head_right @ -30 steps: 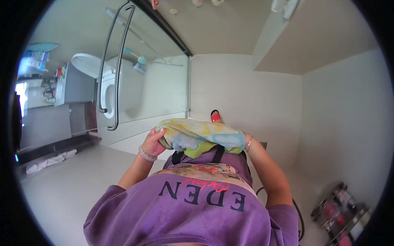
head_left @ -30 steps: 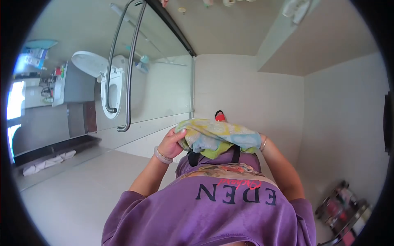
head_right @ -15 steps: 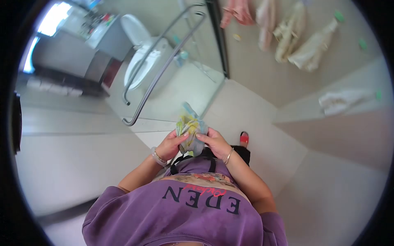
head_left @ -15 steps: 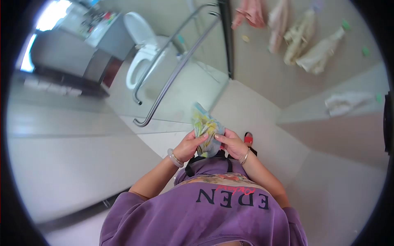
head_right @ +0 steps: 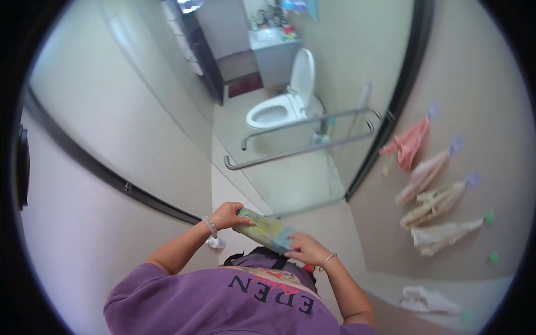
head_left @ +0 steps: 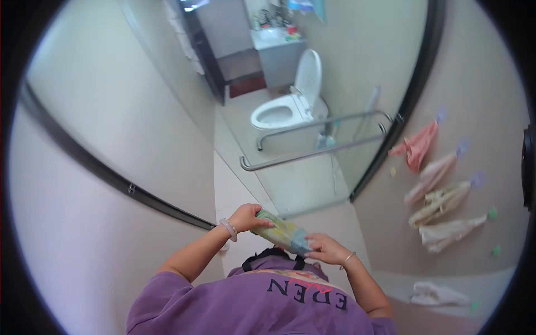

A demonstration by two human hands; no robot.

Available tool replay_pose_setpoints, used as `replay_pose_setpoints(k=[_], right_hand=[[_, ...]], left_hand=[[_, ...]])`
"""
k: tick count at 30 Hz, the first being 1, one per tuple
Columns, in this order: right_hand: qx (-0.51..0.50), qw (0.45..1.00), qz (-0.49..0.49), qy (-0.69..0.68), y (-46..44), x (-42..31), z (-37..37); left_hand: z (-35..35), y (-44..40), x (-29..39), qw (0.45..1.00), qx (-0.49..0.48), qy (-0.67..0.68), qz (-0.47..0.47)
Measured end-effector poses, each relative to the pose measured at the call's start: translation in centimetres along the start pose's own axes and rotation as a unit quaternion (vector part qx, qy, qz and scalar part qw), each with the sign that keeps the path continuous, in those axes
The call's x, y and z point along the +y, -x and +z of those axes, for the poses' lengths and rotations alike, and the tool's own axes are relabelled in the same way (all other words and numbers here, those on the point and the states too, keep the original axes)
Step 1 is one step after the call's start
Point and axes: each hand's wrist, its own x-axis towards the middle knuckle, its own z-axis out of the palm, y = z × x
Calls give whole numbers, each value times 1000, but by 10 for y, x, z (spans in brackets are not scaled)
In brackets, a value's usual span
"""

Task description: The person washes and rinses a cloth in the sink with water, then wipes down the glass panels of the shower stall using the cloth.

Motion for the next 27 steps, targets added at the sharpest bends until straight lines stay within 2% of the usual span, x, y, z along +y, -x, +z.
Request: replay_pose_setpoints(k=[1, 4, 5, 6, 7, 8, 10, 11, 12, 13, 14, 15, 16, 18, 19, 21, 22, 23, 24, 27], right_hand=[[-104, 984, 88, -113, -14, -24, -24], [-121, 941, 29, -315, -56, -48, -75], [-109, 946, -19, -306, -72, -56, -101], [-54, 936, -30, -346, -84, -64, -123], [2, 921, -38, -387, -95, -68, -145], [56, 893, -106, -434, -116, -85, -167], [128, 828, -255, -483, -161, -129, -215], [208, 806, -323, -451, -192, -159, -241], [269, 855, -344, -279, -219, -200, -274], [340, 883, -294, -133, -247, -232, -308], [400, 842, -342, 118, -284, -259, -329], [490, 716, -364, 338, -321, -286, -350], [549, 525, -341, 555, -346, -295, -366], [550, 569, -337, 510, -352, -290, -342], [564, 536, -294, 556, -358, -265, -318], [460, 609, -152, 628, -349, -222, -224], [345, 695, -125, 618, -345, -185, -186], [105, 771, -34, 627, -330, -190, -157], [100, 593, -431, 673, -341, -105, -155], [28, 673, -459, 580, -336, -141, -189]], left_hand=[[-8, -1, -3, 999, 6, 36, 15], [-51, -5, 17, 992, 42, 113, 49], [-64, -8, 26, 988, 54, 134, 57], [-69, -11, 29, 954, 87, 262, 119], [-80, -9, 38, 946, 108, 276, 130], [-89, -7, 45, 938, 127, 290, 141], [-84, -19, 41, 948, 214, 110, 209], [-77, -28, 37, 937, 255, 19, 238], [-71, -40, 32, 916, 279, -23, 289], [-61, -52, 25, 890, 300, -66, 336], [-51, -70, 15, 882, 304, -113, 342], [-44, -85, 6, 870, 307, -162, 350], [-40, -93, 2, 892, 270, -175, 319], [-37, -110, -3, 918, 218, -189, 272], [-39, -117, -4, 927, 202, -187, 254], [-52, -125, 10, 938, 133, -243, 211], [-55, -125, 16, 941, 97, -268, 182], [-52, -126, 19, 942, 111, -259, 180], [-50, -128, 20, 943, 126, -250, 177], [-44, -126, 16, 943, 168, -210, 197]])
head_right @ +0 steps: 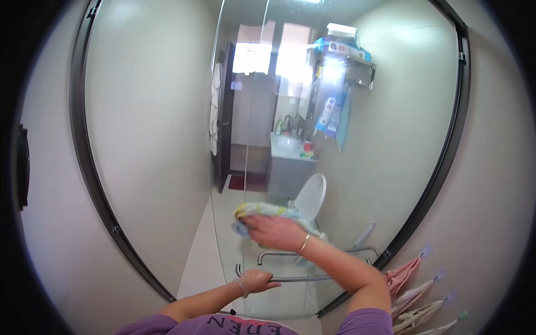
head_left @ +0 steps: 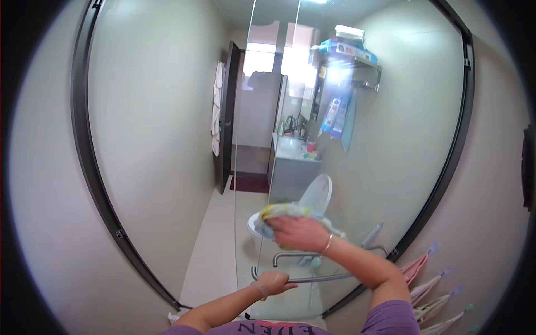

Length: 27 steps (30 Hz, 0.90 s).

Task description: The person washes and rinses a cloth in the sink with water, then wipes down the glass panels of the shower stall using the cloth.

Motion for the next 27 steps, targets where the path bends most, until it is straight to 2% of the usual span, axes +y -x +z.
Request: replay_pose_setpoints(k=[2, 3, 4, 5, 6, 7, 8, 10, 13, 15, 16, 17, 18, 19, 22, 24, 25, 26, 27], right_hand=[[-51, 960, 266, -70, -6, 40, -78], [62, 955, 280, 76, 7, 78, -107], [188, 900, 285, 270, 21, 118, -142], [258, 845, 325, 338, 47, 168, -173], [371, 815, 400, 196, 66, 207, -212], [418, 760, 425, 260, 98, 252, -243], [452, 688, 500, 269, 138, 303, -269], [498, 639, 520, 271, 150, 348, -310], [467, 705, 421, 328, 38, 336, -317], [438, 826, 314, 164, -80, 267, -276], [381, 875, 194, 228, -122, 264, -232], [404, 896, 140, 122, -169, 208, -198], [270, 949, 71, 144, -192, 162, -179], [215, 970, -4, 115, -209, 132, -162], [214, 968, -92, 97, -218, 142, -156], [227, 963, -4, 147, -203, 182, -198], [302, 926, 41, 222, -186, 212, -219], [336, 902, 130, 237, -163, 242, -247], [373, 867, 157, 291, -134, 278, -277]], left_hand=[[-4, 6, -2, 1000, 19, 12, -3], [-7, 6, 0, 1000, 20, 12, -9], [-7, 9, 2, 1000, 17, 14, -17], [-7, 10, 2, 1000, 24, 14, -13], [-8, 10, 0, 999, 31, 14, -10], [-8, 13, -2, 999, 36, 13, -6], [-7, 13, -3, 999, 29, 12, -12], [-7, 14, -5, 1000, 23, 12, -17], [-12, 20, -7, 999, 23, 13, -23], [-17, 24, -11, 1000, 17, -1, -25], [-21, 26, -11, 999, 6, -1, -33], [-25, 30, -13, 999, -6, -1, -40], [-28, 34, -15, 999, -20, -2, -48], [-29, 36, -19, 999, -12, -10, -50], [-33, 51, -32, 997, 12, -17, -76], [-42, 66, -35, 994, 23, -8, -109], [-47, 73, -37, 993, 24, -5, -112], [-53, 80, -39, 993, 25, -1, -116], [-59, 86, -42, 992, 26, 2, -121]])
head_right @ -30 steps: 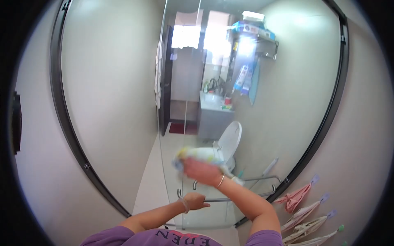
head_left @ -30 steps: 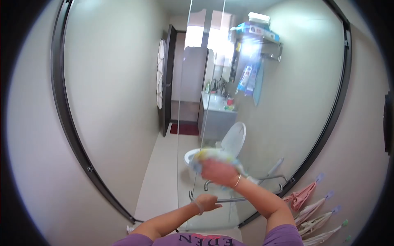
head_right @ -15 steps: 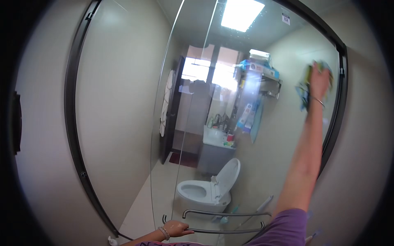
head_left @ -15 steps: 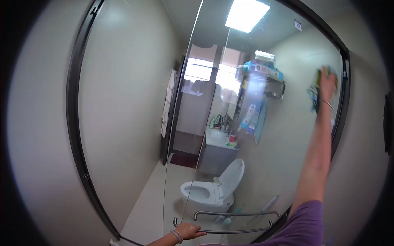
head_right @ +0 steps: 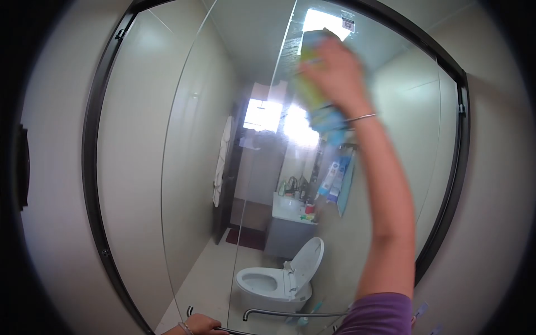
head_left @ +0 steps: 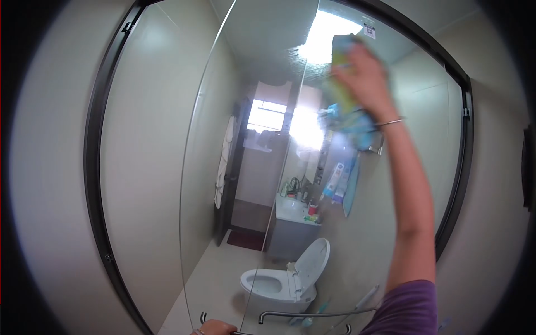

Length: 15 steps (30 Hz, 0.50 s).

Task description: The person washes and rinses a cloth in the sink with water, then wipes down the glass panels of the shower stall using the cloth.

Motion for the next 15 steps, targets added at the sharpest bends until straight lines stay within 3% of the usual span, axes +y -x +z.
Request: replay_pose_setpoints(k=[2, 4, 6, 9, 10, 12, 15], right_hand=[[-25, 987, 160, -5, 0, 70, -53], [-49, 941, 306, 138, 21, 168, -81], [-34, 916, 362, 166, 32, 211, -94], [-8, 901, 399, 169, 3, 204, -69], [-19, 890, 393, 229, -17, 168, -61], [-49, 903, 359, 231, -66, 172, -23], [-84, 942, 284, 161, -147, 68, 41]], left_hand=[[-8, 7, -12, 1000, -3, -13, -3], [-13, 12, -30, 1000, -8, -25, -9], [-14, 17, -45, 999, -13, -35, -17], [-38, 30, -50, 996, -48, -55, -45], [-36, 33, -59, 996, -41, -70, -36], [-30, 37, -86, 995, -29, -99, -14], [-37, 52, -98, 994, 12, -101, -34]])
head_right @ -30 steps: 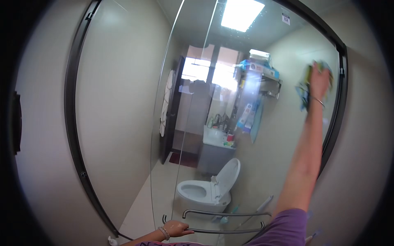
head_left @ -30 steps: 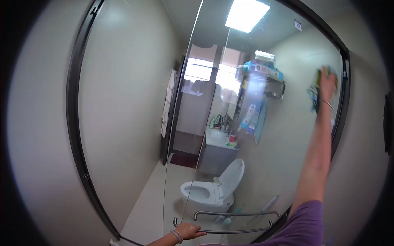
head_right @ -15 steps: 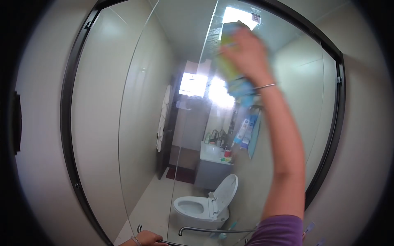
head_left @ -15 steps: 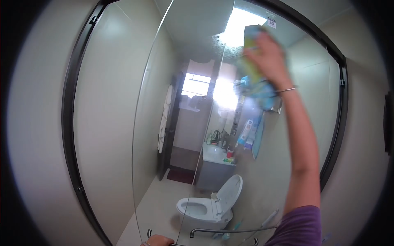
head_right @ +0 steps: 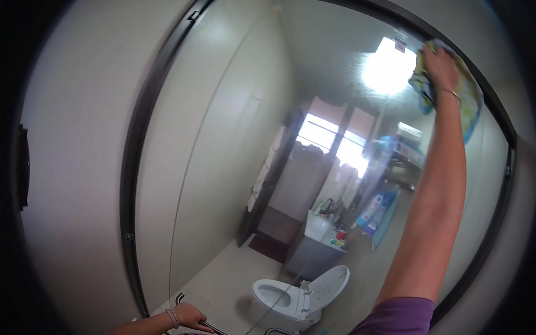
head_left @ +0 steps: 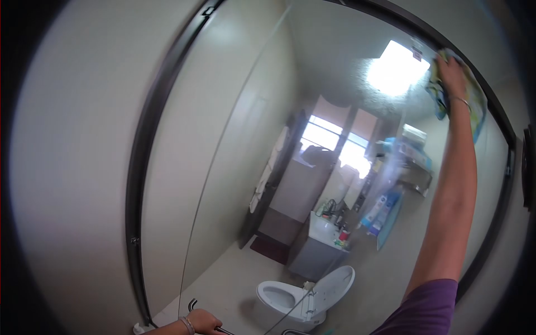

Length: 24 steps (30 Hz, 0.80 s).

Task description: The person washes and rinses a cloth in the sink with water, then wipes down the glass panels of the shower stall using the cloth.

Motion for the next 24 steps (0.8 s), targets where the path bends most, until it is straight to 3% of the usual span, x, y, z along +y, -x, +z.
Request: replay_pose_setpoints(k=[3, 6, 9, 11, 14, 17, 19, 20, 22, 24], right_hand=[[12, 990, -138, -11, 8, -154, 20], [1, 952, -262, -157, 33, -295, 54], [-81, 877, -384, -277, 86, -399, 75], [-23, 864, -421, -276, 131, -423, 76], [-62, 849, -426, -307, 149, -432, 68], [-33, 850, -439, -289, 135, -421, 66], [-65, 890, -380, -245, 125, -382, 19], [-69, 903, -356, -231, 114, -363, 14], [-63, 941, -235, -234, 106, -328, -4], [-39, 941, -250, -225, 42, -283, 45]], left_hand=[[3, 11, -22, 999, 47, 12, 3], [1, 26, -48, 995, 90, 34, 10], [7, 35, -80, 990, 132, 49, 29], [8, 36, -83, 990, 132, 43, 28], [-3, 42, -94, 995, 97, 29, 16], [-12, 53, -122, 996, 84, 25, 11], [-17, 58, -133, 997, 74, 25, 2], [-16, 62, -136, 991, 127, 34, 11], [-14, 65, -148, 990, 140, 31, 12], [-9, 66, -158, 986, 159, 36, 23]])
